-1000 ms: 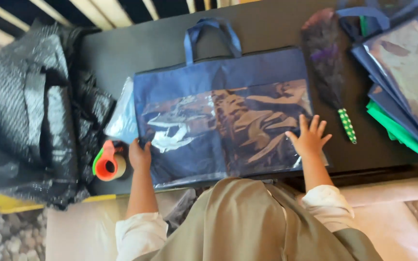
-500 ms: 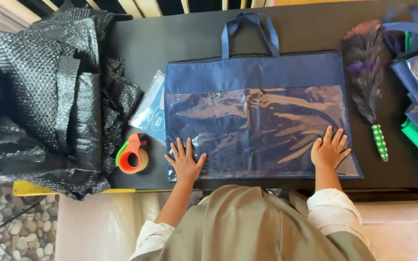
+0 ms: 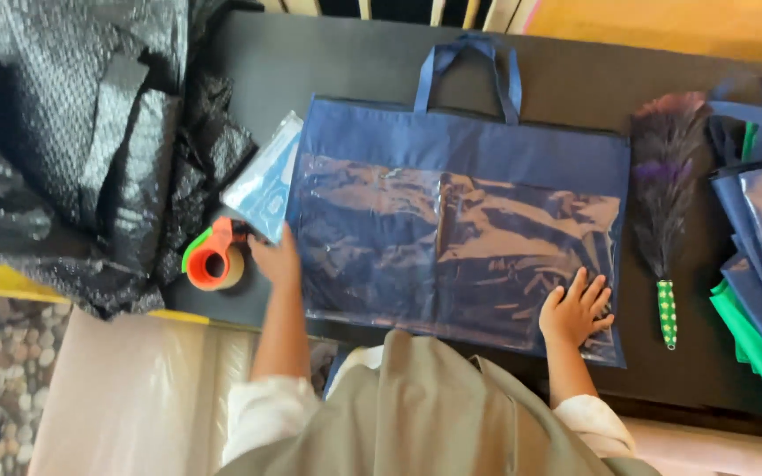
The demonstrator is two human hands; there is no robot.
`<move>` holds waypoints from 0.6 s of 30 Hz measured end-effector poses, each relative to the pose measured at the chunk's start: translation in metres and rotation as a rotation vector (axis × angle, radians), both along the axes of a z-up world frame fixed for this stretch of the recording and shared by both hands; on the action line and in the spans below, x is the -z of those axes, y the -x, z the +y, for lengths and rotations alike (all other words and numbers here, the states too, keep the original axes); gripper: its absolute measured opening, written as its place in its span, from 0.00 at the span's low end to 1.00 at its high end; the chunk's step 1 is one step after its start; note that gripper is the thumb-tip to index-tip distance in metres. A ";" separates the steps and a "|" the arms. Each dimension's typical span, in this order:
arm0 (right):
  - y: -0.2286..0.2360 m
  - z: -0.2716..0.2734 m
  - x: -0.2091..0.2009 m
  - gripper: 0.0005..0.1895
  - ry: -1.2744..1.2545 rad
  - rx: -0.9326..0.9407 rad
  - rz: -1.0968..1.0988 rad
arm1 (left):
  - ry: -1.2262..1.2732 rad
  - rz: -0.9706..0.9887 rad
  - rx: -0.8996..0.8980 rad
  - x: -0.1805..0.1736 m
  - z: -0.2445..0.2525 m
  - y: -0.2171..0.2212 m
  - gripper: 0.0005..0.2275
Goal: The person dusts a blue tote bag with a feather duster, then places a plastic-wrapped pillow inside. They add a small packaged item to the bag's clear window and dust the exterior again before closing the bag.
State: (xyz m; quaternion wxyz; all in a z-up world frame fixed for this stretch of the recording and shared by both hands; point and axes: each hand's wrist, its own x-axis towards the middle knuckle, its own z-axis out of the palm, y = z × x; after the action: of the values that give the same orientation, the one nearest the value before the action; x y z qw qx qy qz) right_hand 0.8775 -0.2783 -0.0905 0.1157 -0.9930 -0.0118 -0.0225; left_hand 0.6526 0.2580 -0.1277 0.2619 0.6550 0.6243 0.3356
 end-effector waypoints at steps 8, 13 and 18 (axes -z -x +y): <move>0.002 0.005 -0.004 0.34 0.000 -0.040 -0.128 | 0.699 -0.461 0.153 -0.093 0.068 -0.071 0.27; 0.001 0.022 -0.043 0.32 0.038 0.096 0.195 | 0.571 -0.481 0.538 -0.220 0.109 -0.099 0.16; -0.003 0.025 -0.044 0.33 0.076 0.147 0.269 | 0.189 0.150 0.375 -0.241 0.213 -0.120 0.28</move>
State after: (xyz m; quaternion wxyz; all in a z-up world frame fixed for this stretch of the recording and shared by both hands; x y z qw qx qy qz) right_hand 0.8806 -0.2537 -0.0463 0.0767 -0.9889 0.0757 0.1026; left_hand 0.7724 0.4708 0.1130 0.3326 0.7553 0.5381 0.1714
